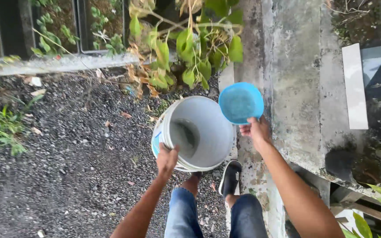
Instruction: The recorder uses a bucket and a small plastic bowl to water many small potted plants.
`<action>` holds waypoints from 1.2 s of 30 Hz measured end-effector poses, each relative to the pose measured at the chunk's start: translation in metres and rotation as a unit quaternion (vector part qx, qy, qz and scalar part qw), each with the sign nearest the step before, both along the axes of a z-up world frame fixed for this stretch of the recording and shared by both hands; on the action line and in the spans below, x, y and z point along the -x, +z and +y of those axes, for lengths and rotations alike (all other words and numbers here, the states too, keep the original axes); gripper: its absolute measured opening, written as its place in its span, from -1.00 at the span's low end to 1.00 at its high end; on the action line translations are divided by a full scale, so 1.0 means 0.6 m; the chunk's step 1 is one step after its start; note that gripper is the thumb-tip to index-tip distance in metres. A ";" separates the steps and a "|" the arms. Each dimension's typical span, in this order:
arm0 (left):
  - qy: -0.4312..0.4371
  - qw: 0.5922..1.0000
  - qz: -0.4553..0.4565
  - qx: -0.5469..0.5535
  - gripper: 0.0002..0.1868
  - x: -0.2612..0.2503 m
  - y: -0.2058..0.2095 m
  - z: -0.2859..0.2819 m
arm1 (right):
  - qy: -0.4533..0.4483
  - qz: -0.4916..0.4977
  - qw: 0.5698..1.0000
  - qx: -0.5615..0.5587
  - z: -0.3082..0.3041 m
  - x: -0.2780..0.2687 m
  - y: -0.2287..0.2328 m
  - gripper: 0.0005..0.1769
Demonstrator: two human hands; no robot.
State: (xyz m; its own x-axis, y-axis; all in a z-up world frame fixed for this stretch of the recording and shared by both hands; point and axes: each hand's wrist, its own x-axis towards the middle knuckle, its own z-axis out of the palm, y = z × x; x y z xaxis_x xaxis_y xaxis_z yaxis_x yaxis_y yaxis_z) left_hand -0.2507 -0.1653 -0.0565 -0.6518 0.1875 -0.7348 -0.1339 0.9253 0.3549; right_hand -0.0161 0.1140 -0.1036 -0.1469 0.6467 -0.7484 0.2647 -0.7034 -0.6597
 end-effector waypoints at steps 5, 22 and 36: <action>0.042 0.999 0.021 -0.022 -0.36 0.034 -0.034 -0.006 | 0.055 0.012 0.998 -0.017 0.046 0.039 -0.081 -0.79; 0.139 0.970 -0.023 -0.198 -0.42 0.095 -0.129 0.002 | 0.138 0.036 0.976 -0.165 0.206 0.225 -0.377 -0.81; 0.161 0.961 0.015 -0.222 -0.34 0.078 -0.156 -0.015 | 0.165 -0.057 0.933 -0.314 0.274 0.346 -0.380 -0.52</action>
State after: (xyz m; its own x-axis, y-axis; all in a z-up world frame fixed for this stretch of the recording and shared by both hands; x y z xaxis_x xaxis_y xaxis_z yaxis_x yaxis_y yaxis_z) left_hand -0.2977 -0.1746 -0.1501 -0.7478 0.2635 -0.6094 -0.3725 0.5933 0.7136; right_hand -0.2238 0.2786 -0.3315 -0.3580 0.8968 -0.2601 0.4917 -0.0558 -0.8690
